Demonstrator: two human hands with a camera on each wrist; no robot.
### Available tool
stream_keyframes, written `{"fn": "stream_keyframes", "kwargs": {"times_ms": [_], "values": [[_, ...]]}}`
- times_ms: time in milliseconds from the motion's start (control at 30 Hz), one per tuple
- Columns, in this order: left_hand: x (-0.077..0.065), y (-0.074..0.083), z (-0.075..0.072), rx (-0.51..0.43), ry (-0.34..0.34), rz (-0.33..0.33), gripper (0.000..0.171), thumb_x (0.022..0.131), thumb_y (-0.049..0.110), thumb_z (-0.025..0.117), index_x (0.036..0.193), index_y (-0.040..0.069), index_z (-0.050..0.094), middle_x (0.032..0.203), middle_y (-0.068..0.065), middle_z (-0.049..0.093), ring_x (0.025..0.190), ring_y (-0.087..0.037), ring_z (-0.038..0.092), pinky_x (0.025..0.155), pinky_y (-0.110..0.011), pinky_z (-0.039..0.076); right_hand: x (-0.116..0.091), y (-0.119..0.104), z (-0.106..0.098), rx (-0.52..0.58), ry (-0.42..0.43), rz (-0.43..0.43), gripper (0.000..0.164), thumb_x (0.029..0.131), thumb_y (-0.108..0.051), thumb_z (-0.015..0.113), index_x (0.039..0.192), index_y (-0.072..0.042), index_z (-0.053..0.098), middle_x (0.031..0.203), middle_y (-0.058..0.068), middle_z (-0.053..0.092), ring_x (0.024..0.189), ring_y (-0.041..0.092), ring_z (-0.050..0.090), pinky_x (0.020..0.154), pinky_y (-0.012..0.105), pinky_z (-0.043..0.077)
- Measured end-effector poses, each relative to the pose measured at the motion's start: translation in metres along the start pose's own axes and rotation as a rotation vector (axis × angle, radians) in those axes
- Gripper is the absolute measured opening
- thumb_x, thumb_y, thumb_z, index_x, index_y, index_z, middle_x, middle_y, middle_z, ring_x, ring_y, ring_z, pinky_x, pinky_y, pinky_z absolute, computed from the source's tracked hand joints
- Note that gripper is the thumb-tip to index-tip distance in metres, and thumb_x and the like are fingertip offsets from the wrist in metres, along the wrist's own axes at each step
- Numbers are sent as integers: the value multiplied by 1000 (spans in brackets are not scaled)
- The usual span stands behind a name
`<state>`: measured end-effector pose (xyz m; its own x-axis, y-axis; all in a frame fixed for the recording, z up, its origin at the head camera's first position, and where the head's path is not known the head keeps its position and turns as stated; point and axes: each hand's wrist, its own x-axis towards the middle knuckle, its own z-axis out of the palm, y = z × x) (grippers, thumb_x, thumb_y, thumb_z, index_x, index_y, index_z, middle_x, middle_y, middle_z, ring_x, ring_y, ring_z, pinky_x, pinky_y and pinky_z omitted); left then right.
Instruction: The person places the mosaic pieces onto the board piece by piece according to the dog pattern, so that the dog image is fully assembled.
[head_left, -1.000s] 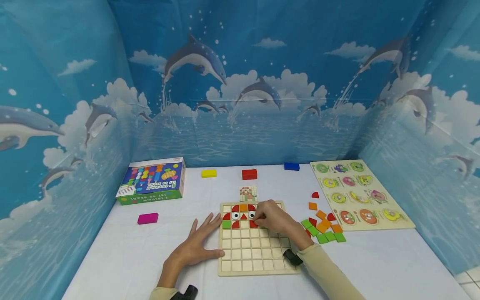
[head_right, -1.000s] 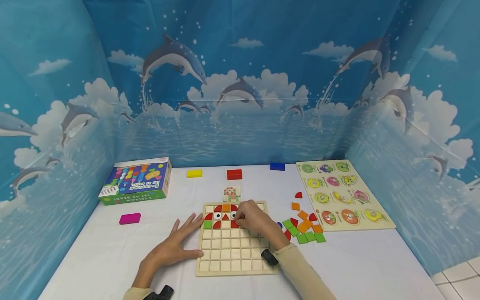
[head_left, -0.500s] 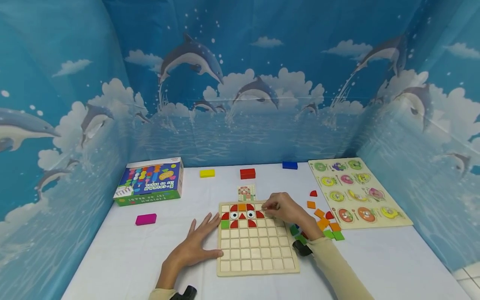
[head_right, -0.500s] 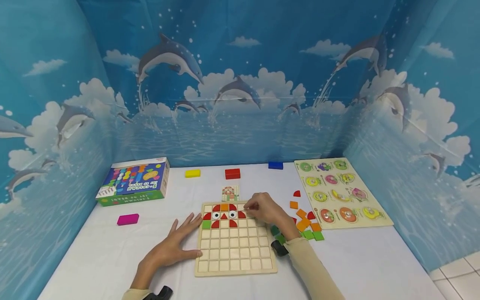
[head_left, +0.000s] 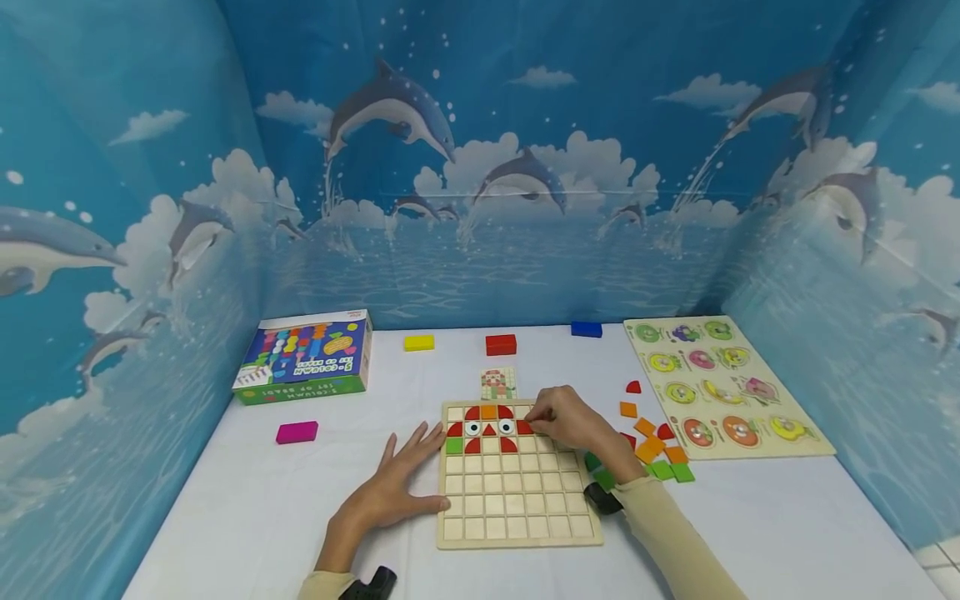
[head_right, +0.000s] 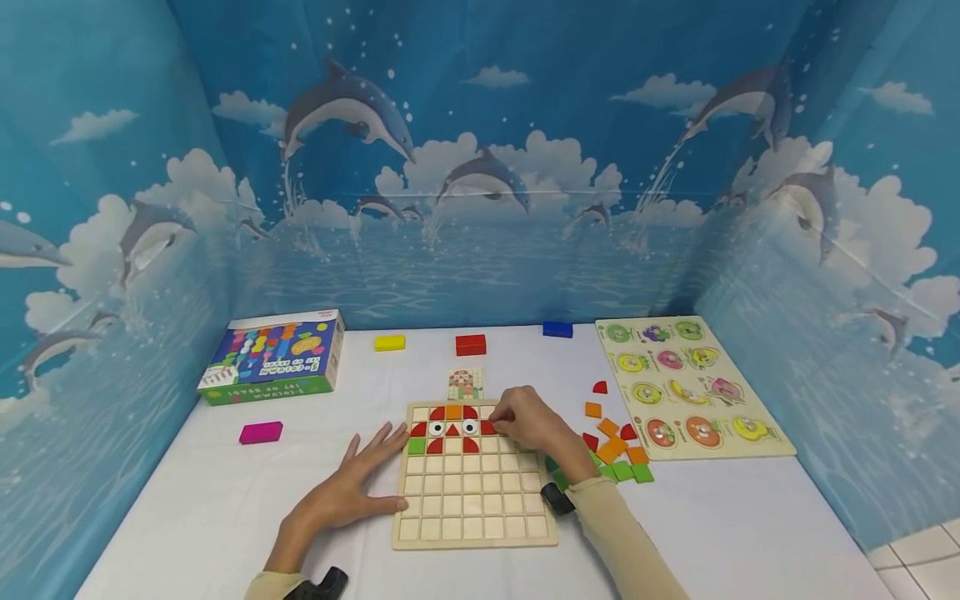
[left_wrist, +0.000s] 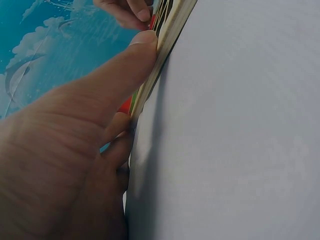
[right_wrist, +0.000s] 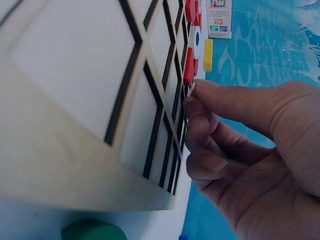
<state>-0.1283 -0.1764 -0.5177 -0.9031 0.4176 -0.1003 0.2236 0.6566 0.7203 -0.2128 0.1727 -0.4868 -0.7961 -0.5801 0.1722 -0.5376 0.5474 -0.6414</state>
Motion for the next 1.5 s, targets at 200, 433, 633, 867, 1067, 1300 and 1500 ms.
{"fn": "stream_keyframes", "kwargs": {"times_ms": [200,433,633,867,1067,1300,1500], "values": [[2,2,0,6,-7,13,103,86,47,90,171,24,35,179,8,23,168,-25,6,134,-58,-13,-1,-1,-5,1,-4,-10,11,95,6,77,95,0,86,89,6,77,81,14,68,73,25,60],[4,2,-3,14,-16,15,102,87,47,90,170,23,36,179,9,24,169,-24,6,134,-58,-12,10,-6,4,-13,16,-30,17,101,0,73,114,4,82,93,7,72,74,8,57,63,22,52],[3,0,-3,16,-25,22,103,87,48,90,171,24,35,179,9,23,169,-24,6,134,-58,-12,16,-9,12,-49,-24,1,19,102,1,70,117,6,80,93,8,70,76,8,55,62,21,48],[3,1,-2,6,-13,15,103,86,47,90,171,24,36,179,9,23,169,-23,6,134,-57,-12,13,-9,6,-21,-7,1,19,102,1,70,116,5,81,91,6,69,75,8,55,63,22,50],[3,2,0,1,-7,37,103,86,47,90,170,21,36,179,5,25,168,-28,8,133,-60,-12,-1,1,-16,7,54,-3,21,102,3,69,120,6,79,91,5,69,73,11,56,63,24,52],[2,2,-1,16,-6,12,104,86,48,90,171,23,35,179,6,23,168,-26,7,134,-58,-11,-32,28,-45,72,158,65,25,94,-2,82,118,4,80,94,1,76,82,15,66,69,26,60],[1,3,-2,10,-6,27,102,87,45,90,170,19,37,179,4,25,168,-28,7,133,-59,-13,-64,46,-62,90,165,210,30,92,-7,85,121,1,80,100,5,76,85,19,64,74,24,60]]}}
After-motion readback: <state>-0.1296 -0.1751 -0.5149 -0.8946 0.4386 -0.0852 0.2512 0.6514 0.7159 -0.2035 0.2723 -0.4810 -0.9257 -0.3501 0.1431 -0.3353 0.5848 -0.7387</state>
